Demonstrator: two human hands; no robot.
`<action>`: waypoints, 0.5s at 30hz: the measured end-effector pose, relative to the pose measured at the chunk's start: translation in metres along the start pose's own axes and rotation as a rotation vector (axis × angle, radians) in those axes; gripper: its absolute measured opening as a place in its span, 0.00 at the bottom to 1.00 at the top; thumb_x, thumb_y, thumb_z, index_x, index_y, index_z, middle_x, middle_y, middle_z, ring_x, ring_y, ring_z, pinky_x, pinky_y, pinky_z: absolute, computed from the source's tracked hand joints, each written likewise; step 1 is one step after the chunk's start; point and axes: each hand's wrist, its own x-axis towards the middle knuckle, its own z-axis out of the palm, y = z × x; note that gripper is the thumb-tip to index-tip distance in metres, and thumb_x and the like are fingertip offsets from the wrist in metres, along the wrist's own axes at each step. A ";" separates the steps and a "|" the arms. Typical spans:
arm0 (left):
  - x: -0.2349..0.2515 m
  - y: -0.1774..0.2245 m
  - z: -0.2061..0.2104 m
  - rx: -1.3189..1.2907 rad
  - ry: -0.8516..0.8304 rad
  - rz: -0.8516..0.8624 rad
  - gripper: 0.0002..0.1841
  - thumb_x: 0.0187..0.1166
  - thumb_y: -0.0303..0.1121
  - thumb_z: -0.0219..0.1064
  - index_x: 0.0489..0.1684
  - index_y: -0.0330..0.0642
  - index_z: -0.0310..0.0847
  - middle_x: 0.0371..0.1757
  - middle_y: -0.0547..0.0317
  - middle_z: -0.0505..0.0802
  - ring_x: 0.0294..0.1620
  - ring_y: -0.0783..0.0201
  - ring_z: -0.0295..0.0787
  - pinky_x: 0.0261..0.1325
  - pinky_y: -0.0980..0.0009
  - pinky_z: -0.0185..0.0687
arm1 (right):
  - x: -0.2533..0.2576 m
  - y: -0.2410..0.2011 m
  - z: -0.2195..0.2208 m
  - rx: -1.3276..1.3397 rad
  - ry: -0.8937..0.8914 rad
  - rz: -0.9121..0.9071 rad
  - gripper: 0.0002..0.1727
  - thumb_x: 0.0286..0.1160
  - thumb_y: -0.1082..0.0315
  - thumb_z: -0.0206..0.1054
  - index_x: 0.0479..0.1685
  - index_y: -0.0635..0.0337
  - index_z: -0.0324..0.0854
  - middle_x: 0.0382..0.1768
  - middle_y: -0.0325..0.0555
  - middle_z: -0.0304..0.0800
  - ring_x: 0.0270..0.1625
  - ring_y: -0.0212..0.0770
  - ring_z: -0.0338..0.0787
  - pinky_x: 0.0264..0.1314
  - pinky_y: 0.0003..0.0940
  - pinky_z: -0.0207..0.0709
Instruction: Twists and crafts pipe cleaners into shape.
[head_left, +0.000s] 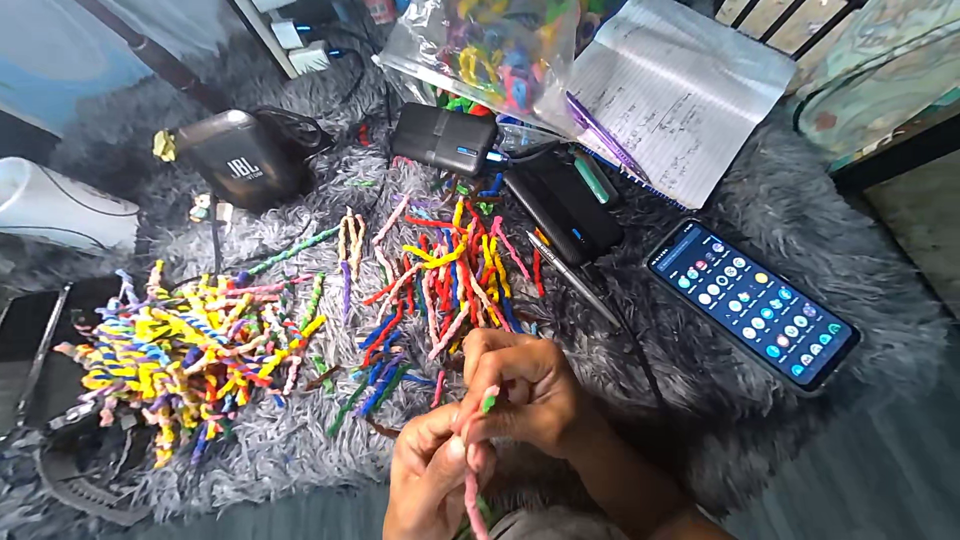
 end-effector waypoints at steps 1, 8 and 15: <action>-0.001 -0.001 0.001 0.236 0.056 0.105 0.12 0.85 0.40 0.64 0.52 0.50 0.93 0.36 0.78 0.95 0.30 0.91 0.83 0.34 0.92 0.76 | 0.000 0.000 0.002 -0.050 0.040 -0.001 0.12 0.75 0.70 0.73 0.30 0.70 0.79 0.34 0.39 0.82 0.39 0.14 0.80 0.42 0.08 0.73; 0.003 -0.014 0.000 1.329 0.257 0.524 0.11 0.90 0.36 0.57 0.45 0.37 0.80 0.32 0.62 0.82 0.32 0.88 0.76 0.40 0.94 0.72 | -0.003 0.003 0.007 -0.278 0.179 -0.023 0.14 0.75 0.66 0.74 0.28 0.66 0.78 0.29 0.36 0.78 0.33 0.13 0.73 0.35 0.06 0.66; 0.002 -0.007 0.004 0.854 0.145 0.273 0.16 0.92 0.41 0.54 0.34 0.48 0.81 0.25 0.77 0.80 0.24 0.93 0.70 0.29 0.95 0.65 | 0.000 0.002 0.006 -0.126 0.155 0.070 0.15 0.77 0.61 0.73 0.30 0.63 0.81 0.33 0.30 0.81 0.38 0.11 0.77 0.40 0.07 0.71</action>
